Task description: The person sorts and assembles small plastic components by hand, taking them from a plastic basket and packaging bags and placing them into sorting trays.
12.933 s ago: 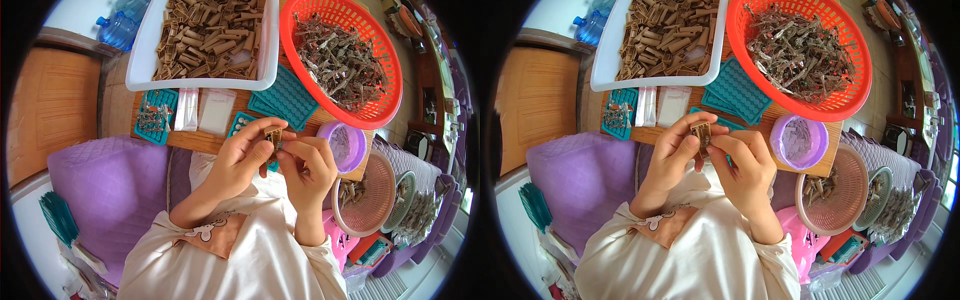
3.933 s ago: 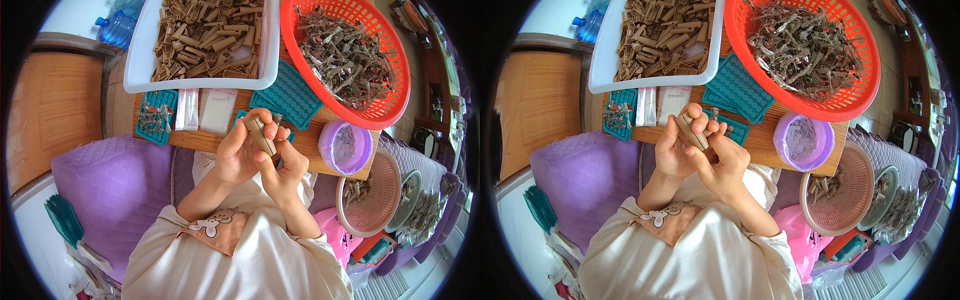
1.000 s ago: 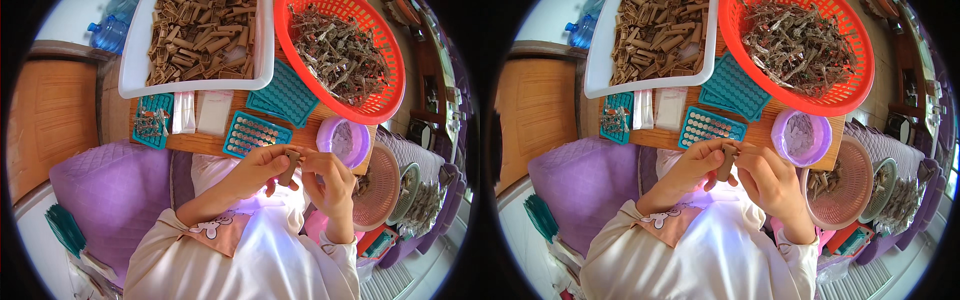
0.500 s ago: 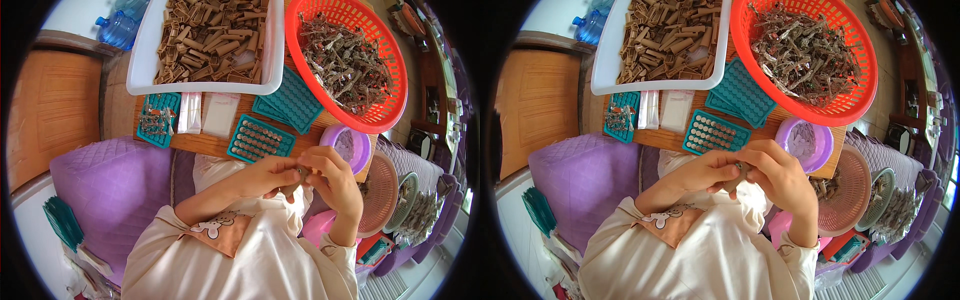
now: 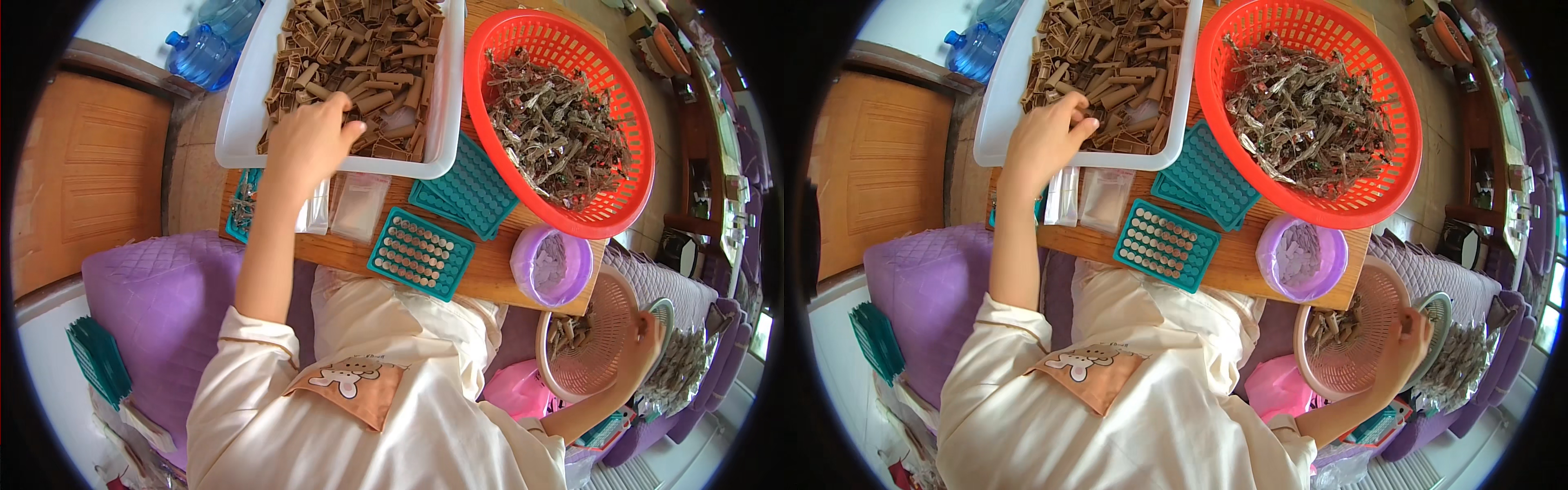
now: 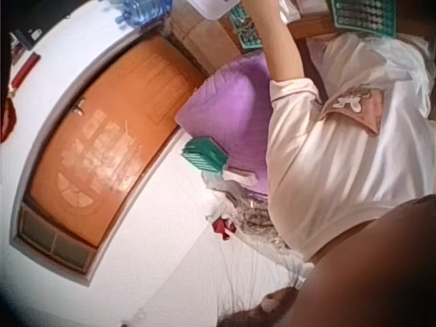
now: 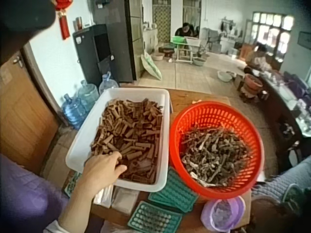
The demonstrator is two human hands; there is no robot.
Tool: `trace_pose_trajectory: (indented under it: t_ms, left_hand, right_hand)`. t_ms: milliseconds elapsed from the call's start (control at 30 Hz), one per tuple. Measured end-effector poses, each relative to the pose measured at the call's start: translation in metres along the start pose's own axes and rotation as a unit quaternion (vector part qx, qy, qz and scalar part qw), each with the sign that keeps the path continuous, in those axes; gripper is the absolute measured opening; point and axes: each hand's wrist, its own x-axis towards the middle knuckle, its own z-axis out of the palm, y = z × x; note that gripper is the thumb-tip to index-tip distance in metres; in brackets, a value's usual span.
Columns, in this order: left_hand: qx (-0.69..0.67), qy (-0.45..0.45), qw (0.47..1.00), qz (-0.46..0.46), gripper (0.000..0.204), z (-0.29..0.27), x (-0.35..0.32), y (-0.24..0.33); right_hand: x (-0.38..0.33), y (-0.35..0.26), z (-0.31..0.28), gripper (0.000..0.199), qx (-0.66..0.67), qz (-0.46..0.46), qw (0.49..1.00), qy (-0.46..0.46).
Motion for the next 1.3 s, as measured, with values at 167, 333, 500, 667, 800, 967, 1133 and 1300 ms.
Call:
trace_pose_trajectory:
  t_ms: [167, 333, 500, 667, 800, 967, 1133, 1300]
  left_hand:
    - [0.133, -0.130, 0.982, 0.020, 0.035, 0.009, 0.039, -0.005]
    - [0.204, -0.109, 0.969, 0.090, 0.020, 0.030, 0.047, -0.014]
    - [0.081, -0.054, 0.990, 0.103, 0.012, 0.022, 0.043, -0.021]
    - [-0.043, 0.014, 0.989, 0.141, 0.009, 0.012, 0.033, -0.027]
    - [-0.195, 0.101, 0.963, 0.157, 0.010, -0.008, 0.019, -0.024]
    - [-0.354, 0.119, 0.882, 0.288, 0.010, -0.009, 0.006, -0.009]
    - [-0.391, 0.055, 0.852, 0.345, 0.012, 0.003, -0.006, 0.027]
    - [-0.396, -0.002, 0.872, 0.287, 0.024, 0.016, -0.016, 0.045]
  right_hand:
    - [0.005, 0.038, 0.024, 0.021, -0.095, -0.036, 0.985, -0.141]
    - [0.064, -0.100, 0.026, 0.018, 0.185, -0.089, 0.978, -0.046]
    - [0.120, -0.203, 0.065, 0.020, 0.172, -0.286, 0.935, -0.120]
    - [0.147, -0.214, 0.101, 0.017, -0.054, -0.321, 0.931, -0.167]
    - [0.148, -0.204, 0.079, 0.011, 0.202, -0.206, 0.941, -0.178]
    - [0.150, -0.161, 0.052, 0.012, 0.635, -0.158, 0.737, -0.169]
    - [0.158, -0.129, 0.053, 0.011, 0.211, -0.147, 0.963, -0.075]
    - [0.154, -0.114, 0.047, 0.009, 0.510, -0.095, 0.829, -0.207]
